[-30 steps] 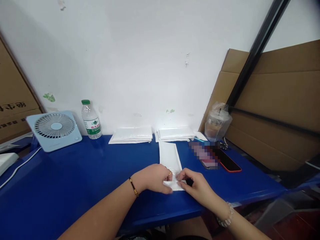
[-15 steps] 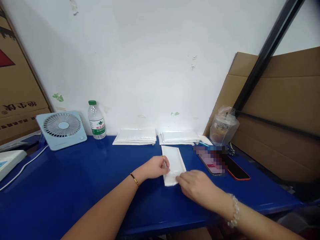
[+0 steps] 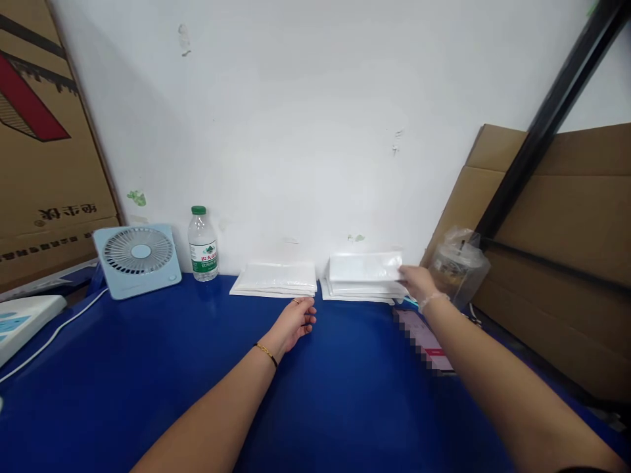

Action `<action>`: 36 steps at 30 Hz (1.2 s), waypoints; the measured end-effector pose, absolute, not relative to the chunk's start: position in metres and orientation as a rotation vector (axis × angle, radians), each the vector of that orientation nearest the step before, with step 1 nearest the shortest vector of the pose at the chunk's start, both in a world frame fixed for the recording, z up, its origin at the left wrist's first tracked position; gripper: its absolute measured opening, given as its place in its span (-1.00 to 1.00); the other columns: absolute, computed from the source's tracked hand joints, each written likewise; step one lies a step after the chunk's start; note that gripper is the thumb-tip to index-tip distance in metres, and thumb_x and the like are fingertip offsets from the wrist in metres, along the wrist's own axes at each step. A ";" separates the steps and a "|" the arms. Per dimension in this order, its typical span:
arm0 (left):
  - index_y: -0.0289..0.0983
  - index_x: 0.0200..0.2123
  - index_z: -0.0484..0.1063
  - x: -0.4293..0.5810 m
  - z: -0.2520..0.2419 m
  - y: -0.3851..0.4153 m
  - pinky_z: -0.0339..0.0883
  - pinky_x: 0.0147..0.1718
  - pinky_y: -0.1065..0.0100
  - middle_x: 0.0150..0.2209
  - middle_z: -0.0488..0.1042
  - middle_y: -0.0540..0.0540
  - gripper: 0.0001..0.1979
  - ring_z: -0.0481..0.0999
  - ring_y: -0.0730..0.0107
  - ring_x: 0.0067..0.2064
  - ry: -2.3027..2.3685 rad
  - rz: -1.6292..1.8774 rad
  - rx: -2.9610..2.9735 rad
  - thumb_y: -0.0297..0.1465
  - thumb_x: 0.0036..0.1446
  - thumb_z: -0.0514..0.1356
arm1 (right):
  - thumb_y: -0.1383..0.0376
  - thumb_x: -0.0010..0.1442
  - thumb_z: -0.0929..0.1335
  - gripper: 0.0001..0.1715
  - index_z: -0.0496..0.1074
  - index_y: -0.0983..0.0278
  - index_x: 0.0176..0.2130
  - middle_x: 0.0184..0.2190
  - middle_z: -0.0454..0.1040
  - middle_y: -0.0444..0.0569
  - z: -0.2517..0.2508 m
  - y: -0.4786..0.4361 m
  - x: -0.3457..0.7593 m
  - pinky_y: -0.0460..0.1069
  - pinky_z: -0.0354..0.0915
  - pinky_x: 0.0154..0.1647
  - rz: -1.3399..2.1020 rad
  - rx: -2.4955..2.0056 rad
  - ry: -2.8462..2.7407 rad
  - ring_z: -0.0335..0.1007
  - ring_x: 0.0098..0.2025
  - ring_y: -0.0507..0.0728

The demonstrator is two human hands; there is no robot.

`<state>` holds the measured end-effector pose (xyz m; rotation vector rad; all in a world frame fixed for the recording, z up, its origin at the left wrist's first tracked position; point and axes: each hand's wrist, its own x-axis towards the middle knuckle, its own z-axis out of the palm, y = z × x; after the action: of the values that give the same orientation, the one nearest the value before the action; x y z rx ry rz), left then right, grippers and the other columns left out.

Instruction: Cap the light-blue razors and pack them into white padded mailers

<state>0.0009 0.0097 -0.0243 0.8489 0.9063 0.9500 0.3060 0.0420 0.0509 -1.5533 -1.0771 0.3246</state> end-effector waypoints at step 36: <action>-0.23 -0.37 0.25 -0.019 0.000 0.016 0.43 -0.29 0.34 -0.37 0.41 -0.02 -0.82 0.51 0.41 -0.30 0.503 1.459 0.171 -0.32 -0.02 0.20 | 0.48 0.03 0.29 -0.84 0.37 0.25 -0.37 -0.28 0.35 -0.03 -0.005 -0.046 0.147 -0.05 0.25 -0.28 0.119 -0.827 -2.337 0.30 -0.26 0.08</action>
<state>-0.0191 0.0165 -0.0003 0.1710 0.5026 1.4591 0.1469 -0.0458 -0.0048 -0.8274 -2.3371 0.1193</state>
